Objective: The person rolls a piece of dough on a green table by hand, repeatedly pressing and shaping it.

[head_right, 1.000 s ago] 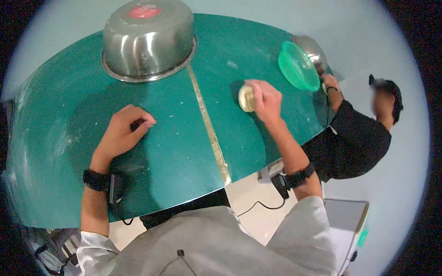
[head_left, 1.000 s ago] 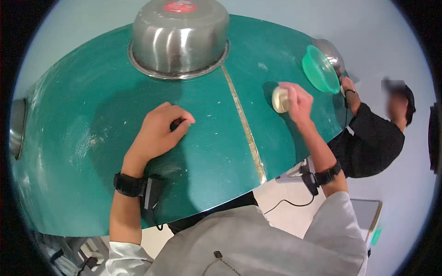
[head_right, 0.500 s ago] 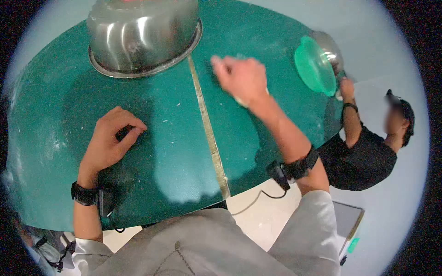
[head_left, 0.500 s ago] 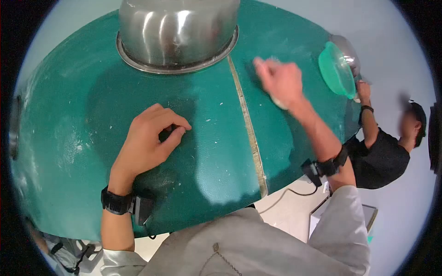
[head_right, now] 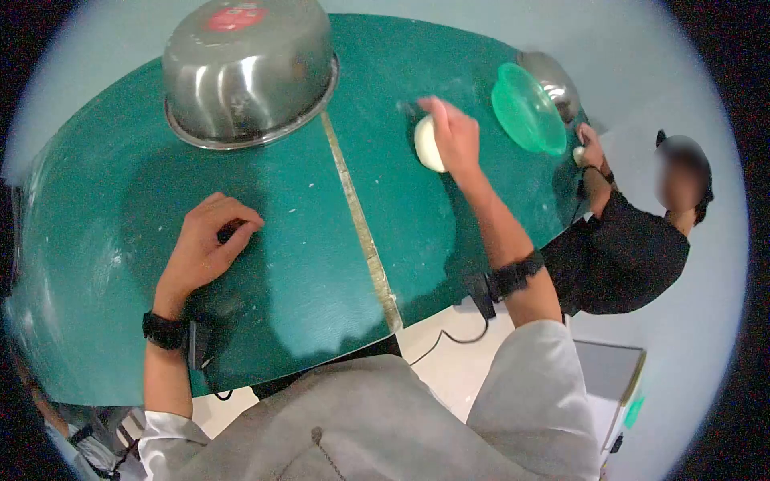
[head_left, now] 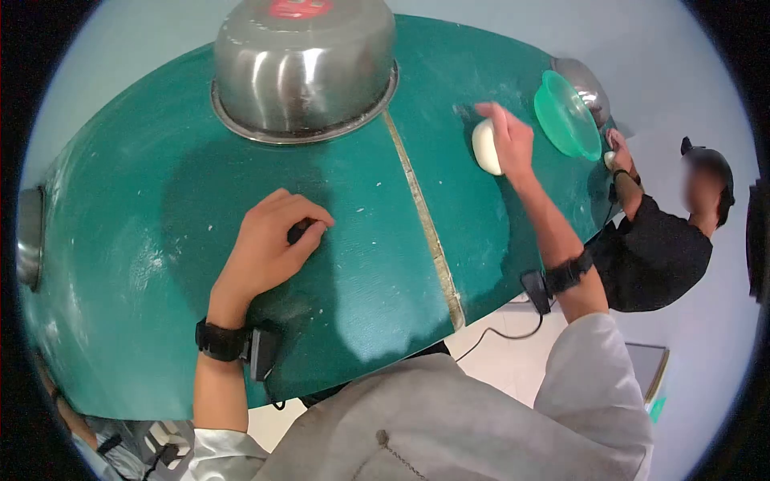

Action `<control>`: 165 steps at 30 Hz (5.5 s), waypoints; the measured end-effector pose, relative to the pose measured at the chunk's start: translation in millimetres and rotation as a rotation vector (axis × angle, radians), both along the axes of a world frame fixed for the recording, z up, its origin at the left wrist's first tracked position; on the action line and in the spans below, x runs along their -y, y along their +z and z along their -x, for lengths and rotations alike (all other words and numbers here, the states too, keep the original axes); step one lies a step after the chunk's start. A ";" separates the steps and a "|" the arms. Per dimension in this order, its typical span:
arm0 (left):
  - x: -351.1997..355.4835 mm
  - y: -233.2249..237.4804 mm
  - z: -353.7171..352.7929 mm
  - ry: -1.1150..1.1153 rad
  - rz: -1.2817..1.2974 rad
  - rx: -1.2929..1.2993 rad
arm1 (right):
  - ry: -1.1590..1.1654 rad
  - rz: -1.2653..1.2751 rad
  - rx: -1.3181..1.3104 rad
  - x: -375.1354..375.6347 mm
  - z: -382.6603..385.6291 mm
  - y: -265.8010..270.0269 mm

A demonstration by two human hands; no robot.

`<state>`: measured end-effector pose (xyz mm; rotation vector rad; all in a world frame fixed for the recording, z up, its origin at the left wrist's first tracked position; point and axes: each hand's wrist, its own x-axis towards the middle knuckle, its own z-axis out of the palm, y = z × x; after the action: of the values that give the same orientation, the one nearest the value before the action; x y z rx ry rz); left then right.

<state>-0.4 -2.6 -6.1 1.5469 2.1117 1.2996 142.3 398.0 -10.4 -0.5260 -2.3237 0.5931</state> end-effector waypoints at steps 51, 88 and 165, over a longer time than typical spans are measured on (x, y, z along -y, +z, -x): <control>1.6 4.2 -2.8 0.025 0.095 0.104 | 0.068 -0.203 0.110 57.1 7.6 0.8; -1.1 1.8 -2.0 0.013 0.005 0.018 | 0.114 -0.046 -0.048 37.7 -45.2 20.8; 0.1 -2.1 -1.3 0.001 0.008 -0.001 | 0.171 -0.440 0.159 41.8 -76.4 33.0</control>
<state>0.9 -2.6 -8.2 1.5440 2.1166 1.2893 218.8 356.2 22.6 -0.1737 -2.5651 0.1047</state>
